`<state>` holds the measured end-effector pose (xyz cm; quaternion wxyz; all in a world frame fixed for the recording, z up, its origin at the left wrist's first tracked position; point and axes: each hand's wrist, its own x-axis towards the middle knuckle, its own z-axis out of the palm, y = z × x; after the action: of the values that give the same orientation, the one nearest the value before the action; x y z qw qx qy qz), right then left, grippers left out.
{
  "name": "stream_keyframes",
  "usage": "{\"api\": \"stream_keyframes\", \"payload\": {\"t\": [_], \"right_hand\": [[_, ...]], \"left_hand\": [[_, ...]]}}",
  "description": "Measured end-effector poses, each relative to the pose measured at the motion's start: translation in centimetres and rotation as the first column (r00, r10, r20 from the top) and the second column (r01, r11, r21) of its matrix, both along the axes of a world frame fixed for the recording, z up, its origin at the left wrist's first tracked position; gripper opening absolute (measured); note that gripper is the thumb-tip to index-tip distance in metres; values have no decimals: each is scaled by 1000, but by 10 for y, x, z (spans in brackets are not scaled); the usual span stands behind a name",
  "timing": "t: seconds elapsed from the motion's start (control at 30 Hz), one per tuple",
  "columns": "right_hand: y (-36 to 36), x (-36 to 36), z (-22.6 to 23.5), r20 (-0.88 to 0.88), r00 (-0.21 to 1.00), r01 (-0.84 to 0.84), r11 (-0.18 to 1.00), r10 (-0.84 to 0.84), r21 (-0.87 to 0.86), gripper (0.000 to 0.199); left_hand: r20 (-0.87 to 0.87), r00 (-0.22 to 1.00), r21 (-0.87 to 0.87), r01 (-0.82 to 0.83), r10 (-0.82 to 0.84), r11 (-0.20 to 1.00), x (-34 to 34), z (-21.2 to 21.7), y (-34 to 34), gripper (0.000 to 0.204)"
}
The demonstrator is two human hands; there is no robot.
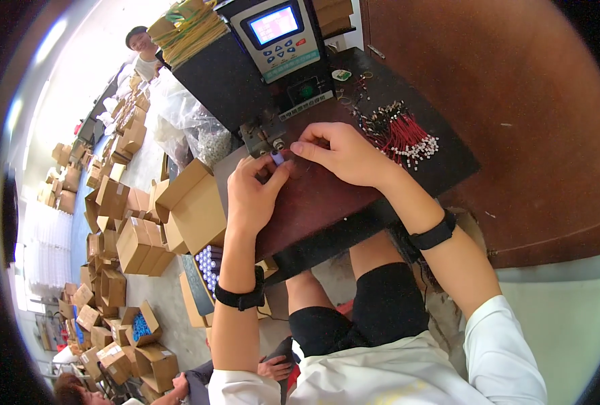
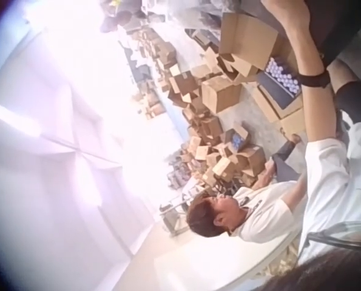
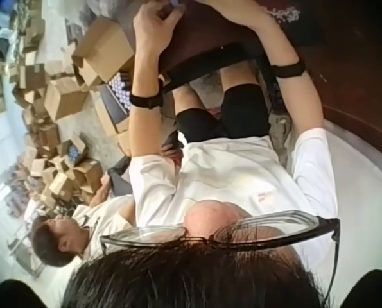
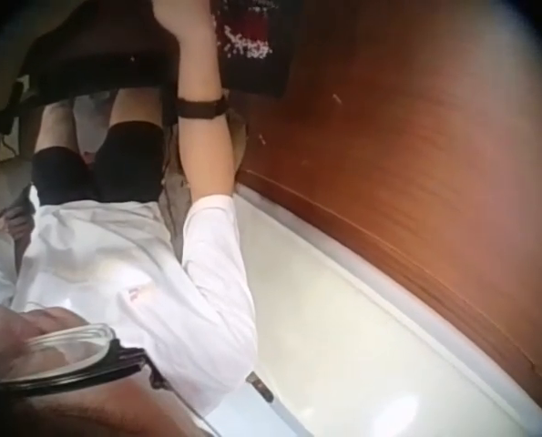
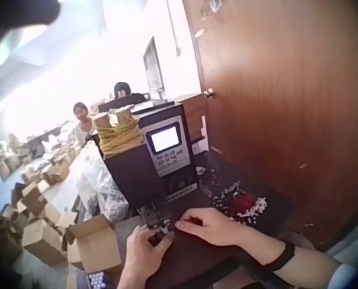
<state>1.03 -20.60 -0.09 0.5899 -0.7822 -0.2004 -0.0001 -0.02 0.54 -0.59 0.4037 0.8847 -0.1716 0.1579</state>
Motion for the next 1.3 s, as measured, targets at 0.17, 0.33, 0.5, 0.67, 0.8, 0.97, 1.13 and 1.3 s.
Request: {"api": "stream_keyframes", "payload": {"t": [0.17, 0.33, 0.5, 0.67, 0.8, 0.97, 1.13, 1.3], "right_hand": [[-8, -10, 2, 6, 1000, 8, 1000, -8, -10, 20], [-40, -43, 23, 69, 987, 145, 988, -142, -50, 16], [-148, -104, 36, 13, 952, 300, 925, -305, -236, 15], [-207, -144, 11, -63, 865, 374, 723, -498, -581, 16], [-182, -114, -53, -132, 863, 409, 828, -488, -383, 17], [-142, -65, -110, 89, 774, 598, 677, -627, -429, 28], [-146, -58, -102, 236, 790, 590, 598, -566, -543, 28], [-129, -48, -91, 139, 818, 505, 581, -558, -638, 30]], "left_hand": [[-28, 999, -22, 23, -24, 1000, -5, 4, -4, 25], [9, 976, -90, 216, -216, 972, -9, 0, -1, 25], [-69, 984, -150, 155, -166, 976, -6, 1, 3, 21], [-50, 988, -149, 134, -143, 980, -3, 0, 0, 19], [-59, 993, -128, 95, -103, 987, -5, -4, 6, 19], [-123, 991, -232, 19, -48, 973, -40, 12, 18, 16], [-215, 962, -222, -213, 165, 952, -83, 14, 115, 17], [-76, 906, 420, -349, 416, 838, -109, -25, 176, 26]]}}
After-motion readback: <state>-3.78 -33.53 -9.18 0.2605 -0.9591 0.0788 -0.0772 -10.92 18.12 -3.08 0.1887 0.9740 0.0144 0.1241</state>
